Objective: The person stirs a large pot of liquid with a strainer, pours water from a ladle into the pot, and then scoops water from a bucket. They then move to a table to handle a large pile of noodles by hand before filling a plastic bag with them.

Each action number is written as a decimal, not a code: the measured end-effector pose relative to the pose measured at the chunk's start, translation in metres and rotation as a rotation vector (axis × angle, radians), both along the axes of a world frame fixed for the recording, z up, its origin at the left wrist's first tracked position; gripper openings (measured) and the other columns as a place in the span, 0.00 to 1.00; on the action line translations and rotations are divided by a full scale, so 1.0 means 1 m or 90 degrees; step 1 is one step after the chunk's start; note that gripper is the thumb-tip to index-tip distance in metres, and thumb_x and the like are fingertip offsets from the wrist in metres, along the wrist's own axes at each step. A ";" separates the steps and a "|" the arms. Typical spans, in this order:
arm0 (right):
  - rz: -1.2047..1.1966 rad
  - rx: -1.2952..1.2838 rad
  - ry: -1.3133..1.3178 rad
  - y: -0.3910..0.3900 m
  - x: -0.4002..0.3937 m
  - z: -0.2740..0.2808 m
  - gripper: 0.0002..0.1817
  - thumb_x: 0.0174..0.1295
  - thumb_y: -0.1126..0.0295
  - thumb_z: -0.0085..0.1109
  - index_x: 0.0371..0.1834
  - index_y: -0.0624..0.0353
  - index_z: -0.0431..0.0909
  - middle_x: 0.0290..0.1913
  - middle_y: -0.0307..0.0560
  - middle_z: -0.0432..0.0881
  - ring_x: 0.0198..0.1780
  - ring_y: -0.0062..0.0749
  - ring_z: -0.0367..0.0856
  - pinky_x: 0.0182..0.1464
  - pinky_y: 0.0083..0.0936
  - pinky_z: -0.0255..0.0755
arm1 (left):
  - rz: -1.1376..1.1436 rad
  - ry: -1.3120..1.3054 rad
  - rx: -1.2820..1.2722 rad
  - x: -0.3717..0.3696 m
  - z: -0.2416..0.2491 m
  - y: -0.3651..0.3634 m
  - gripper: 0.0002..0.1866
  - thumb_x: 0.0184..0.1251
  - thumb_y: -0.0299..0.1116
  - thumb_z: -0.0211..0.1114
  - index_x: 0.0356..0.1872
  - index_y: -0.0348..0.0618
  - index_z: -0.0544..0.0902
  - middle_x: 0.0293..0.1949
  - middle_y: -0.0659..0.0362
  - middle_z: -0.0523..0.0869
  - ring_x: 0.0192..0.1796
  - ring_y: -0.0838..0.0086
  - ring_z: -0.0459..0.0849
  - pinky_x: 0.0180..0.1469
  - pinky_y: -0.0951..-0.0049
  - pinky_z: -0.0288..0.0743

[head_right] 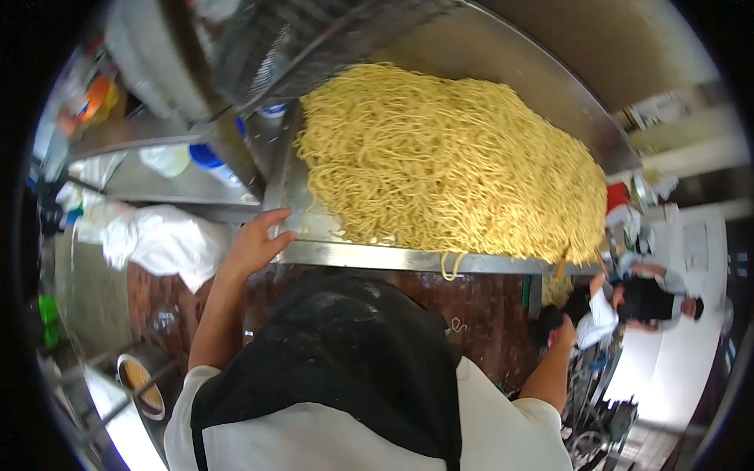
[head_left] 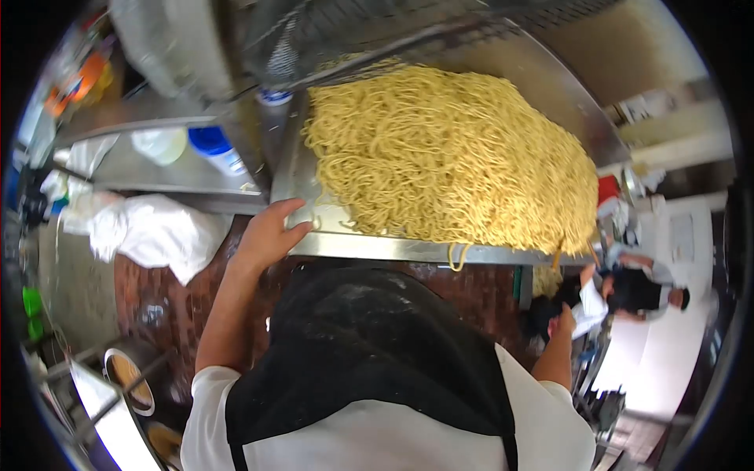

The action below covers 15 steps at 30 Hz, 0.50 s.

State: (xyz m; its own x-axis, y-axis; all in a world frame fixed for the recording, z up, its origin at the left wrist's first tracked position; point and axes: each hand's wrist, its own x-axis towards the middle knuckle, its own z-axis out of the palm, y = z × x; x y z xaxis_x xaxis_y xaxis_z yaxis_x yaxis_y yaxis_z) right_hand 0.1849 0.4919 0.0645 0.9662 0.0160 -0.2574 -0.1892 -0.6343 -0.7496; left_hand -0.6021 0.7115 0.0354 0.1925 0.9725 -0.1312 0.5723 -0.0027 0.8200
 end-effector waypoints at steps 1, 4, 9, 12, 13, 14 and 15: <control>-0.129 0.014 -0.047 -0.053 -0.010 0.017 0.25 0.54 0.44 0.68 0.22 0.53 0.70 0.17 0.43 0.67 0.19 0.39 0.71 0.20 0.37 0.66 | -0.028 -0.007 0.007 0.001 -0.003 0.005 0.28 0.63 0.46 0.69 0.60 0.40 0.80 0.58 0.45 0.83 0.56 0.53 0.84 0.57 0.62 0.77; -0.307 0.006 0.071 -0.206 -0.031 0.052 0.26 0.54 0.43 0.67 0.37 0.58 0.82 0.20 0.44 0.72 0.18 0.33 0.71 0.18 0.34 0.64 | -0.077 0.001 0.036 0.000 -0.013 0.017 0.28 0.63 0.45 0.69 0.60 0.39 0.80 0.57 0.45 0.84 0.54 0.55 0.85 0.54 0.63 0.78; -0.410 0.018 0.051 -0.326 -0.098 0.056 0.26 0.55 0.43 0.67 0.37 0.58 0.82 0.20 0.44 0.72 0.18 0.33 0.71 0.18 0.34 0.64 | -0.139 -0.011 0.009 0.015 -0.014 0.037 0.27 0.63 0.41 0.69 0.60 0.38 0.80 0.56 0.45 0.84 0.56 0.55 0.84 0.55 0.64 0.77; -0.434 0.010 0.046 -0.366 -0.133 0.052 0.25 0.55 0.44 0.67 0.37 0.58 0.82 0.20 0.44 0.72 0.17 0.32 0.71 0.18 0.33 0.64 | -0.176 -0.001 0.021 0.021 -0.009 0.046 0.26 0.63 0.41 0.69 0.60 0.38 0.80 0.56 0.45 0.84 0.57 0.55 0.84 0.57 0.63 0.77; -0.440 0.007 0.044 -0.377 -0.144 0.051 0.25 0.55 0.44 0.67 0.37 0.58 0.82 0.20 0.44 0.72 0.17 0.32 0.71 0.18 0.33 0.64 | -0.191 -0.002 0.035 0.025 -0.006 0.048 0.26 0.63 0.41 0.69 0.60 0.39 0.80 0.56 0.45 0.84 0.58 0.54 0.84 0.57 0.63 0.77; -0.442 0.006 0.041 -0.384 -0.152 0.051 0.25 0.55 0.44 0.67 0.37 0.58 0.82 0.20 0.44 0.72 0.17 0.32 0.71 0.18 0.33 0.64 | -0.195 -0.001 0.036 0.027 -0.003 0.049 0.26 0.63 0.41 0.69 0.60 0.39 0.80 0.56 0.45 0.84 0.58 0.54 0.84 0.57 0.63 0.77; -0.439 0.006 0.037 -0.385 -0.155 0.051 0.25 0.55 0.44 0.67 0.37 0.58 0.82 0.20 0.44 0.72 0.17 0.32 0.71 0.18 0.33 0.64 | -0.201 0.001 0.045 0.029 0.001 0.050 0.26 0.63 0.41 0.69 0.59 0.39 0.80 0.56 0.45 0.84 0.58 0.54 0.83 0.58 0.63 0.76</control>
